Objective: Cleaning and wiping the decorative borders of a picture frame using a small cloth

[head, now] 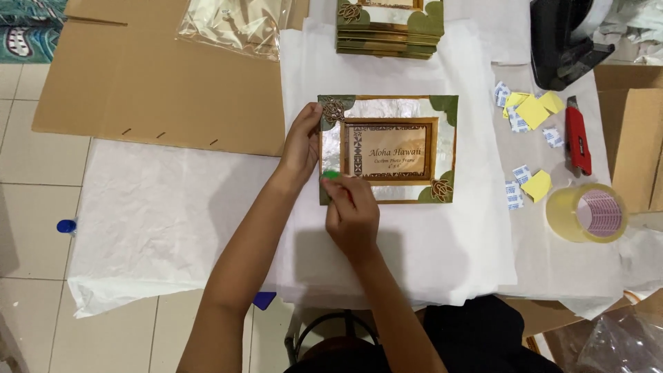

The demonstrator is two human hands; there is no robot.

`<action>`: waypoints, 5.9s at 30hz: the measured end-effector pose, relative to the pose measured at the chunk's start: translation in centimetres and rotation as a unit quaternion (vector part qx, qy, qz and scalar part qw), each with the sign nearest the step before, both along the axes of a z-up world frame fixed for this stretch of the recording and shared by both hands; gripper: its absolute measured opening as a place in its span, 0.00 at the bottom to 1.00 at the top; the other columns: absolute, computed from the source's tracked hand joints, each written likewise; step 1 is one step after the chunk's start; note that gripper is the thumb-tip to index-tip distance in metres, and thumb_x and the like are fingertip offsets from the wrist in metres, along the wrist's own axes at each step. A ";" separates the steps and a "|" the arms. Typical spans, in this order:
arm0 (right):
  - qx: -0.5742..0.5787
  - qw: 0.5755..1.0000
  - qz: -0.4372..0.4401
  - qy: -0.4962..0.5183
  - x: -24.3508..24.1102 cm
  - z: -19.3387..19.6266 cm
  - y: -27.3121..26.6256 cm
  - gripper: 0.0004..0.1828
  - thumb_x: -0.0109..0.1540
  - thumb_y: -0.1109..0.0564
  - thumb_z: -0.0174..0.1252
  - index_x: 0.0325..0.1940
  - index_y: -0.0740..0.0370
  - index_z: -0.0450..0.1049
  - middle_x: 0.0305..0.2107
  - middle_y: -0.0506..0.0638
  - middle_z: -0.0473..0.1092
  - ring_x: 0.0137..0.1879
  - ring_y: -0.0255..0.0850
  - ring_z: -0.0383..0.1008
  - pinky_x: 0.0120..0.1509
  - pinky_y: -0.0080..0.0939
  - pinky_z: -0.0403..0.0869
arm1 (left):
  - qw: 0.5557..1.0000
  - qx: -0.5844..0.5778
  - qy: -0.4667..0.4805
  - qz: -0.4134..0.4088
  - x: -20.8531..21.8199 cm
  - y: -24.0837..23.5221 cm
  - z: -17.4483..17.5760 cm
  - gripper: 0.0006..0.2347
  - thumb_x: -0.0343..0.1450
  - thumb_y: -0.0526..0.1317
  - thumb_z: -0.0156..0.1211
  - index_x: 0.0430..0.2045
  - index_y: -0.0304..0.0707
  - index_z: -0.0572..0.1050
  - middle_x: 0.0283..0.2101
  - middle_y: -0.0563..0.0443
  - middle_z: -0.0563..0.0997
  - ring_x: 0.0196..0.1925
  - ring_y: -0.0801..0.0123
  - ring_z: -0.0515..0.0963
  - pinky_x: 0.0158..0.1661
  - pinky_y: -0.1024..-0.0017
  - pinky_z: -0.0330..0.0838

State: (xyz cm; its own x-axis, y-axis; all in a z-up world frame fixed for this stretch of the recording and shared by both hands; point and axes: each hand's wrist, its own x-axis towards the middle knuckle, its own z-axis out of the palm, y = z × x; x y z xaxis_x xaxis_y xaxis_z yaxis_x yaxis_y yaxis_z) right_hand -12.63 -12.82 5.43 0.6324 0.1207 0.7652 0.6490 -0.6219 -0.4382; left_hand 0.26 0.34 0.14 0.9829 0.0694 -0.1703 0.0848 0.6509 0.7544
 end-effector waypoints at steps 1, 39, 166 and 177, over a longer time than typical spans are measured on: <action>0.000 1.000 -0.001 0.000 0.2 0.4 0.0 0.15 0.60 0.72 0.55 0.40 0.60 0.83 0.37 0.48 0.74 0.42 0.45 0.76 0.48 0.42 0.78 | 1.000 0.000 0.000 -0.001 -0.1 -0.2 0.4 0.07 0.77 0.42 0.54 0.36 0.40 0.72 0.33 0.52 0.78 0.37 0.69 0.83 0.39 0.69 0.82; -0.153 0.988 0.015 0.034 0.0 -2.2 0.4 0.20 0.70 0.60 0.46 0.64 0.53 0.73 0.64 0.47 0.69 0.69 0.47 0.70 0.76 0.54 0.60 | 1.000 0.007 -0.008 -0.008 0.8 -0.1 -1.6 0.07 0.76 0.44 0.55 0.38 0.41 0.72 0.33 0.51 0.79 0.36 0.69 0.83 0.40 0.72 0.81; -0.046 0.996 -0.060 0.043 6.7 0.9 3.3 0.20 0.68 0.70 0.46 0.63 0.63 0.73 0.61 0.58 0.70 0.67 0.57 0.70 0.71 0.55 0.70 | 0.999 0.047 0.012 -0.011 -0.7 0.2 3.0 0.17 0.77 0.52 0.50 0.55 0.46 0.74 0.39 0.48 0.81 0.38 0.72 0.82 0.39 0.74 0.81; -0.070 0.991 -0.066 0.088 4.8 -3.5 4.1 0.15 0.65 0.68 0.55 0.54 0.62 0.79 0.53 0.52 0.75 0.59 0.49 0.74 0.64 0.46 0.76 | 0.998 0.053 0.043 -0.009 -2.5 -0.5 5.9 0.16 0.77 0.50 0.49 0.53 0.43 0.73 0.42 0.46 0.77 0.38 0.71 0.80 0.40 0.74 0.80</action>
State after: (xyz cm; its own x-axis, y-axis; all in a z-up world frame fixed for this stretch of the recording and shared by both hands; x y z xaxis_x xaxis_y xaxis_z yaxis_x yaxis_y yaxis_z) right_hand -7.78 -8.74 1.93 0.7720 0.1252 0.6232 0.4787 -0.7596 -0.4404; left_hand -2.20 -0.13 6.00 0.9663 0.0739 -0.2466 0.1629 0.5663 0.8080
